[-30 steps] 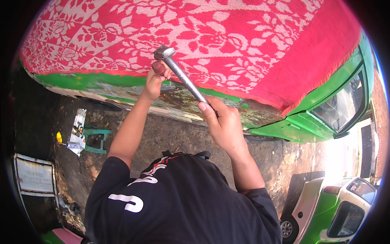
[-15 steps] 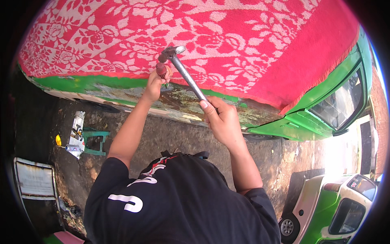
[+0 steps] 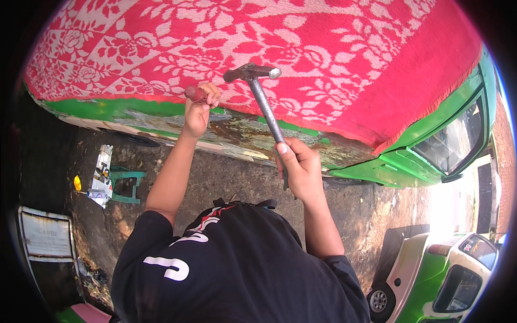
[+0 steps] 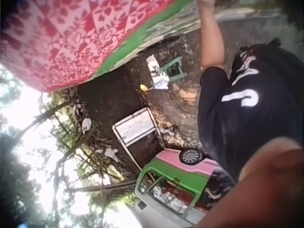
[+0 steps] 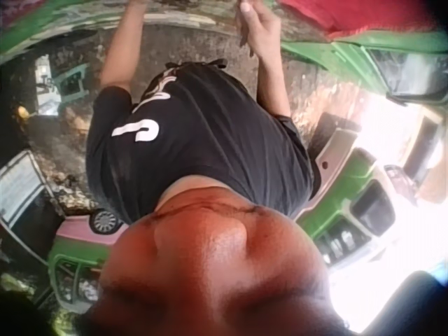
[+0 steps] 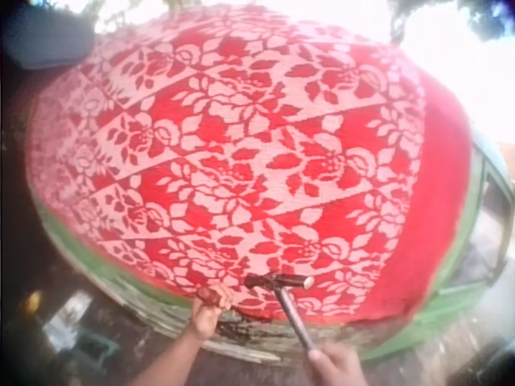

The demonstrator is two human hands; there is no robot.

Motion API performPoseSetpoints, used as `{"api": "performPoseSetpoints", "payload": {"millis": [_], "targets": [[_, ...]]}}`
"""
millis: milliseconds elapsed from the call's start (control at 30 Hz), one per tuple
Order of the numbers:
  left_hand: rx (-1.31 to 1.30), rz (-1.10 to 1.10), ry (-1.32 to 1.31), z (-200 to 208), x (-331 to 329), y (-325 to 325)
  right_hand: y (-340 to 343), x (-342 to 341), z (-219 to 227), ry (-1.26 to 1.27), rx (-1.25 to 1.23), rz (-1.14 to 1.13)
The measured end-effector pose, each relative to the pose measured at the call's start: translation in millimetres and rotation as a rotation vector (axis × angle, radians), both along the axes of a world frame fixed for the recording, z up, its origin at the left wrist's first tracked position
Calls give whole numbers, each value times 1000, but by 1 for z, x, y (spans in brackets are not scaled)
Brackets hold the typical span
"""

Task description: The person uses a hammer and a red-handled punch to repeatedly strike the lower side panel of a green car. The car's hood is covered with a red patterned cloth. The person works along the panel from left to right, striking the metal surface.

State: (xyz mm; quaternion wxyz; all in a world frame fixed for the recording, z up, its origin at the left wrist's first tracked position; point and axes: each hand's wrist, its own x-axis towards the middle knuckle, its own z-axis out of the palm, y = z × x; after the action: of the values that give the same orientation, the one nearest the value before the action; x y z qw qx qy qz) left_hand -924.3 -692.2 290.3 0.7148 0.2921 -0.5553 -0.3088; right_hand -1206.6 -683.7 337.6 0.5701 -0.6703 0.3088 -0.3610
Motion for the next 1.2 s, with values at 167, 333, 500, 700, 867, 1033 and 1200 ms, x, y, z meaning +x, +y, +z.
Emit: {"api": "performPoseSetpoints", "payload": {"millis": [167, 333, 500, 700, 867, 1033, 1200], "targets": [[11, -17, -30, 3, -1, 0, -2, -2, -2, -4, -18, -10], [12, -7, -199, 0, -1, -3, -2, -2, -3, -10, -16, -7], [42, 12, -259, 1, -3, -5, 1, 0, 2, 24, -47, -13], [32, 21, -225, 3, -5, -8, 8, 2, 22, -23, -185, -17], [18, 15, -225, 0, -6, -7, 3, 2, 13, 285, -267, -44], [38, -15, -240, 1, -7, -7, 6, -6, 20, -23, -210, -18], [101, 8, -123, -2, -8, -7, 6, -6, 17, 105, -230, 8]]}}
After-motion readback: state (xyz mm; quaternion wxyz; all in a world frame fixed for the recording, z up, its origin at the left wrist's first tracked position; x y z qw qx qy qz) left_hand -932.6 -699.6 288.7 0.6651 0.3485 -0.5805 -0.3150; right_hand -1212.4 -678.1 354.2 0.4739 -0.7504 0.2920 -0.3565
